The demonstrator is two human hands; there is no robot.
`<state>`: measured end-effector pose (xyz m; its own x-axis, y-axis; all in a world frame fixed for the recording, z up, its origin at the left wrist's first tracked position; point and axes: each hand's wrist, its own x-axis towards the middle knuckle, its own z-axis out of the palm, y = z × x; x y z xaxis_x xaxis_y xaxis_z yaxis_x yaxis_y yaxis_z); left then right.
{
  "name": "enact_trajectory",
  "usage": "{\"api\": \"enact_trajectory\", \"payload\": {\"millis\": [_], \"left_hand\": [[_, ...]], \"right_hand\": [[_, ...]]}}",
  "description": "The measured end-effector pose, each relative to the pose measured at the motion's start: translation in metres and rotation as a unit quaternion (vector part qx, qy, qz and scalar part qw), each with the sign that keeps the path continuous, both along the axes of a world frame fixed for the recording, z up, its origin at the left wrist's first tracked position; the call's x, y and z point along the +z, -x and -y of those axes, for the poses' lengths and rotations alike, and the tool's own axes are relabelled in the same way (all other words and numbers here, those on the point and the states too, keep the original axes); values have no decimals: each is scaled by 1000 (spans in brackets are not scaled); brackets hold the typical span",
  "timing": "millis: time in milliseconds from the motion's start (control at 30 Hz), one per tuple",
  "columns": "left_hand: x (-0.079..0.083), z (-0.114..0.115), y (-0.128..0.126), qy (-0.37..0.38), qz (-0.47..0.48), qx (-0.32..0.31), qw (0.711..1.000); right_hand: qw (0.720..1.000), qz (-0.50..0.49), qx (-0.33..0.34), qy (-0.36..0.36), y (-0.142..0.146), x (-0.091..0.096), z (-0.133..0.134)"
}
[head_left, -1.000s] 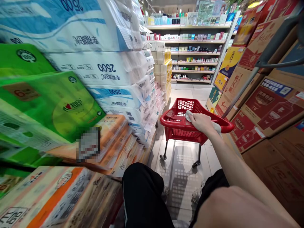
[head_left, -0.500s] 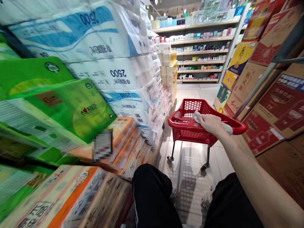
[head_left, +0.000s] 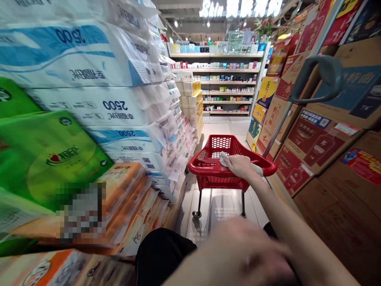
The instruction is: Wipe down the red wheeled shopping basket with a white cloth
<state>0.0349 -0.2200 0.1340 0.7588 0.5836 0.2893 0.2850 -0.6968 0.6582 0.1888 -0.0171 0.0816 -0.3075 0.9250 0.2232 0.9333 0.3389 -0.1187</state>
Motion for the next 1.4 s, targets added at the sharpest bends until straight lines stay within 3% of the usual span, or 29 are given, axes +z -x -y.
{"api": "enact_trajectory", "payload": {"millis": [67,133,167,233,300,400,500,633,700,767,833,1000,1133,1233,1400], "left_hand": [[-5,-55,12,-28,24,93,995],[-22,-109,31,-140,16,292,946],[-32,-132,41,-175,-20,334,926],[-54,-166,56,-208,-113,340,910],[-70,-184,61,-252,-172,334,892],[-81,-191,55,-314,-188,337,868],[-82,-193,47,-344,-181,317,865],[-85,-200,44,-356,-178,315,862],[-87,-201,42,-357,-185,325,856],[-88,-201,40,-357,-192,336,850],[-88,-199,38,-353,-193,348,847],[-84,-193,31,-341,-187,361,847],[-81,-186,22,-337,-170,351,857],[-81,-181,14,-335,-154,368,854],[-82,-176,9,-336,-160,388,843]], "right_hand": [[1000,3,17,-7,-6,1,1],[999,2,47,-19,-14,2,2],[997,0,69,-27,-18,2,2],[992,-7,115,-51,-26,0,6],[985,-13,147,-88,-32,-6,13],[975,-9,169,-141,-30,-17,24],[977,-3,155,-150,-15,-20,26],[995,12,94,-38,3,-1,-1],[998,10,57,34,4,9,-17],[998,-6,27,60,-2,13,-26],[999,-26,8,31,-13,8,-24],[988,-85,-31,-128,-63,-20,-3],[984,-75,-102,-125,-90,-27,-1],[982,-68,-113,-134,-77,-26,-1],[985,-48,-52,-157,-34,-23,7]]}}
